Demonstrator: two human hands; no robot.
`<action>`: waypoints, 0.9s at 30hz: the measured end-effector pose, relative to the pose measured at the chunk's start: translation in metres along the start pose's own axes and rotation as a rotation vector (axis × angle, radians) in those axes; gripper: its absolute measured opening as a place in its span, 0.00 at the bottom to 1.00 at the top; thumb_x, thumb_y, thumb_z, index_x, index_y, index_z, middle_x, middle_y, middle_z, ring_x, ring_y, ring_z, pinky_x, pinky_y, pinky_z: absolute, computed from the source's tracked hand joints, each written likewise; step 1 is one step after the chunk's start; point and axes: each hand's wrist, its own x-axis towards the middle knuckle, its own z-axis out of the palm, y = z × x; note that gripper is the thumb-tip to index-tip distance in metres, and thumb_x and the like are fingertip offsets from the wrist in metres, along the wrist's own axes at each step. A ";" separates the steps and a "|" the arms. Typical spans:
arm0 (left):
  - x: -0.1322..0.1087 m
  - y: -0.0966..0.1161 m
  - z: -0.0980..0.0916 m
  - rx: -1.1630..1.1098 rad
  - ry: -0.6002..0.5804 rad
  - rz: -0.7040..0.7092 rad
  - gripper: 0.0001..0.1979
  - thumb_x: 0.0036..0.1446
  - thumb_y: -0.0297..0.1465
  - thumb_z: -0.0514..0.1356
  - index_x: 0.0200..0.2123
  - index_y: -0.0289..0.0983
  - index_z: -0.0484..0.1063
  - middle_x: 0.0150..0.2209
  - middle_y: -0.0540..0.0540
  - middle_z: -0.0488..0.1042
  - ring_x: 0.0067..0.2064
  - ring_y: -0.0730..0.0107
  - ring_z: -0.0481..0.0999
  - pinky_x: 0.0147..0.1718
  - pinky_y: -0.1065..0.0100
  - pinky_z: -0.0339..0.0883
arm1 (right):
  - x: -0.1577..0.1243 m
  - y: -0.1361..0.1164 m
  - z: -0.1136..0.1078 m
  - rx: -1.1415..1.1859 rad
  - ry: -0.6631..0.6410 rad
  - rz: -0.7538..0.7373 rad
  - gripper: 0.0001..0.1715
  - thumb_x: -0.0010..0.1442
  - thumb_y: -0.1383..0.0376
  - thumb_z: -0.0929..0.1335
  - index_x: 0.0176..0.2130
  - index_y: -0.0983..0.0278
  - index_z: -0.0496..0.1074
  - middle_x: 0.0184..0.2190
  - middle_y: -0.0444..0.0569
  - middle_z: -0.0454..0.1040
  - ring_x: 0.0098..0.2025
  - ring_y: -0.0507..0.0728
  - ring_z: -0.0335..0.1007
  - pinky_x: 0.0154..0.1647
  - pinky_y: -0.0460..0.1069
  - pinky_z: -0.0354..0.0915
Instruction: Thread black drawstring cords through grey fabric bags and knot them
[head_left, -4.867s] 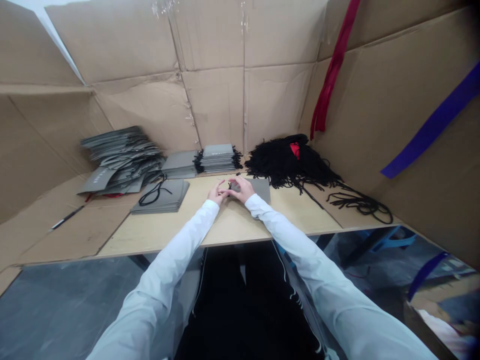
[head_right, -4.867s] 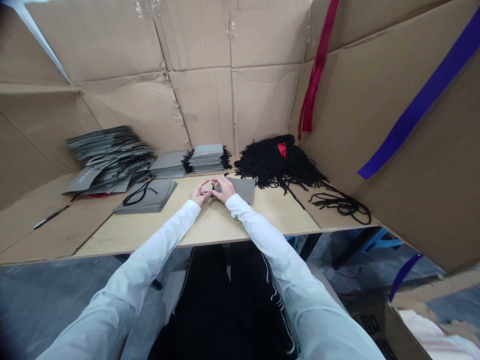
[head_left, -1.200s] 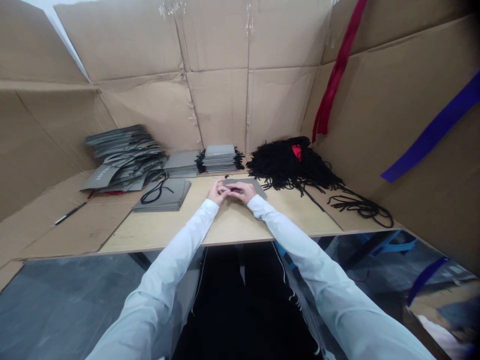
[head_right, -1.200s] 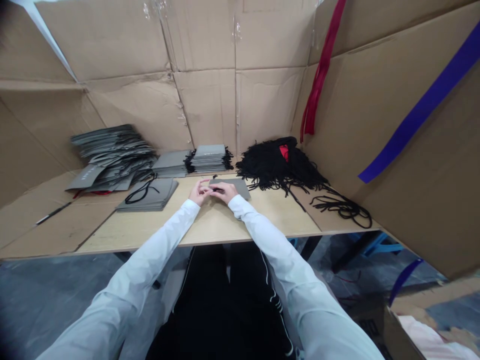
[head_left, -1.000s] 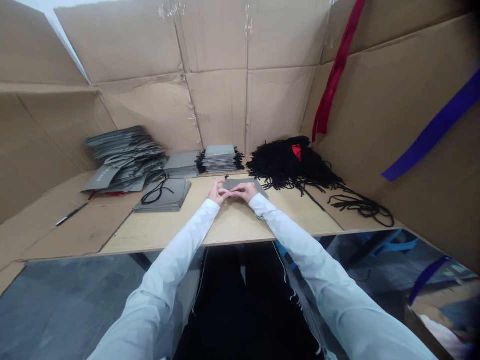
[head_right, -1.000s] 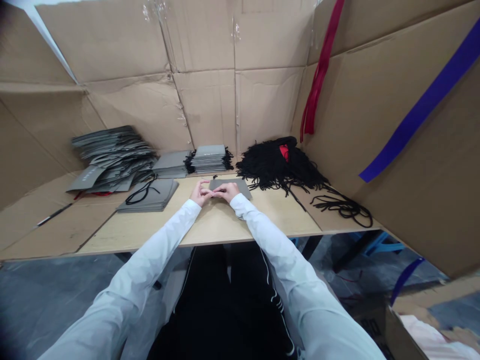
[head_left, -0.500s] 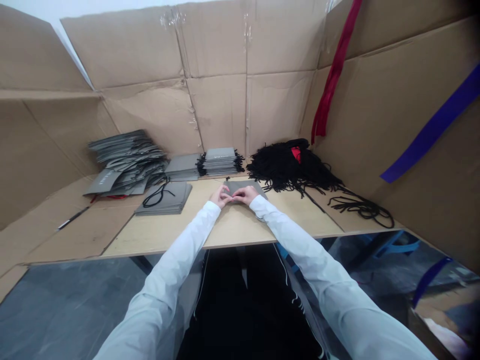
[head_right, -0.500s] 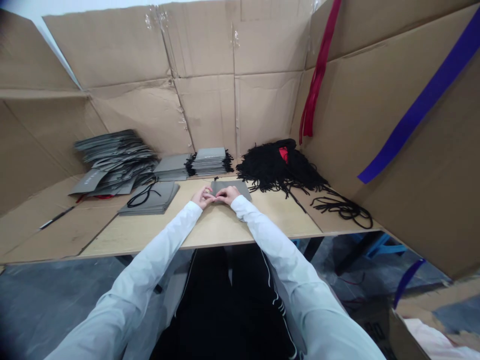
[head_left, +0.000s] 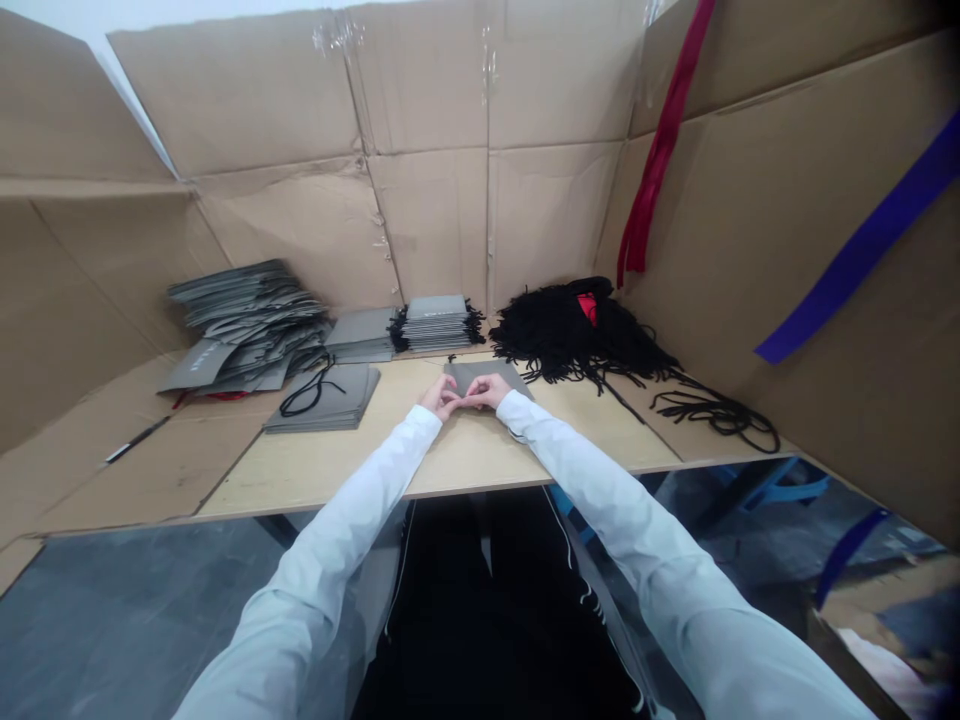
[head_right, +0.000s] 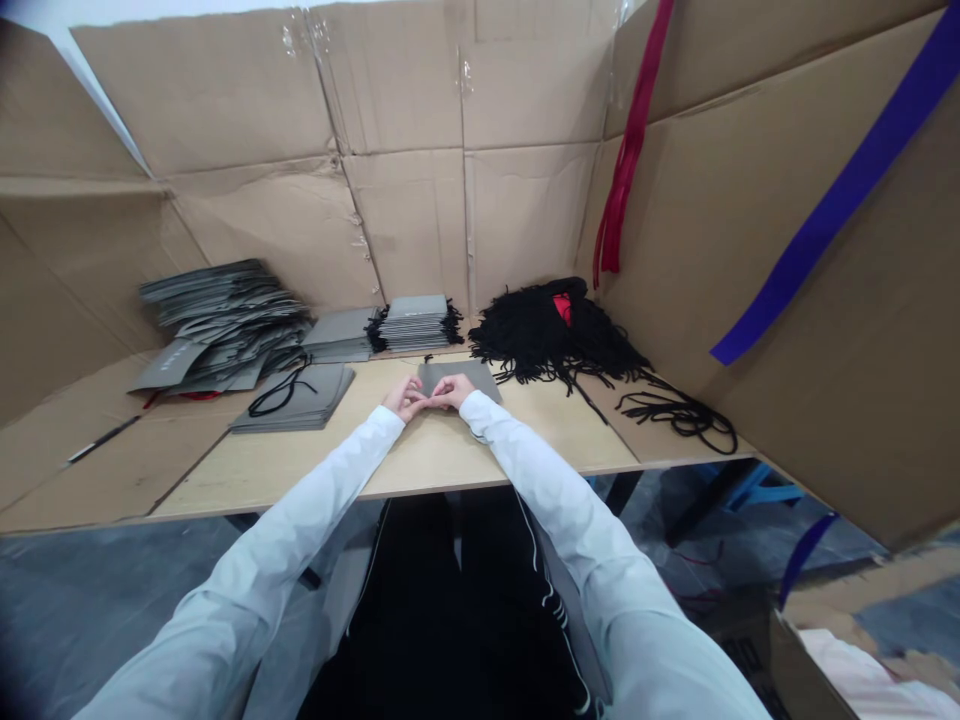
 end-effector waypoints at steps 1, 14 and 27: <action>0.000 0.001 0.000 0.011 -0.023 0.009 0.15 0.36 0.31 0.62 0.30 0.37 0.61 0.19 0.53 0.71 0.22 0.74 0.69 0.25 0.71 0.62 | 0.000 0.000 -0.001 -0.007 0.002 0.000 0.22 0.25 0.59 0.74 0.17 0.68 0.62 0.12 0.40 0.64 0.14 0.45 0.56 0.16 0.43 0.55; 0.002 0.004 -0.002 -0.011 0.001 -0.043 0.14 0.38 0.29 0.61 0.30 0.37 0.60 0.25 0.49 0.72 0.28 0.74 0.70 0.29 0.72 0.63 | 0.004 0.003 -0.007 -0.101 0.025 -0.063 0.20 0.27 0.59 0.73 0.17 0.67 0.62 0.13 0.41 0.66 0.16 0.46 0.60 0.19 0.44 0.58; 0.026 0.003 -0.017 -0.447 0.248 -0.736 0.09 0.39 0.23 0.62 0.25 0.31 0.63 0.21 0.45 0.68 0.22 0.76 0.69 0.24 0.74 0.66 | 0.004 0.002 -0.013 -0.654 0.195 -0.025 0.19 0.49 0.54 0.63 0.30 0.66 0.73 0.30 0.49 0.73 0.36 0.55 0.67 0.40 0.48 0.60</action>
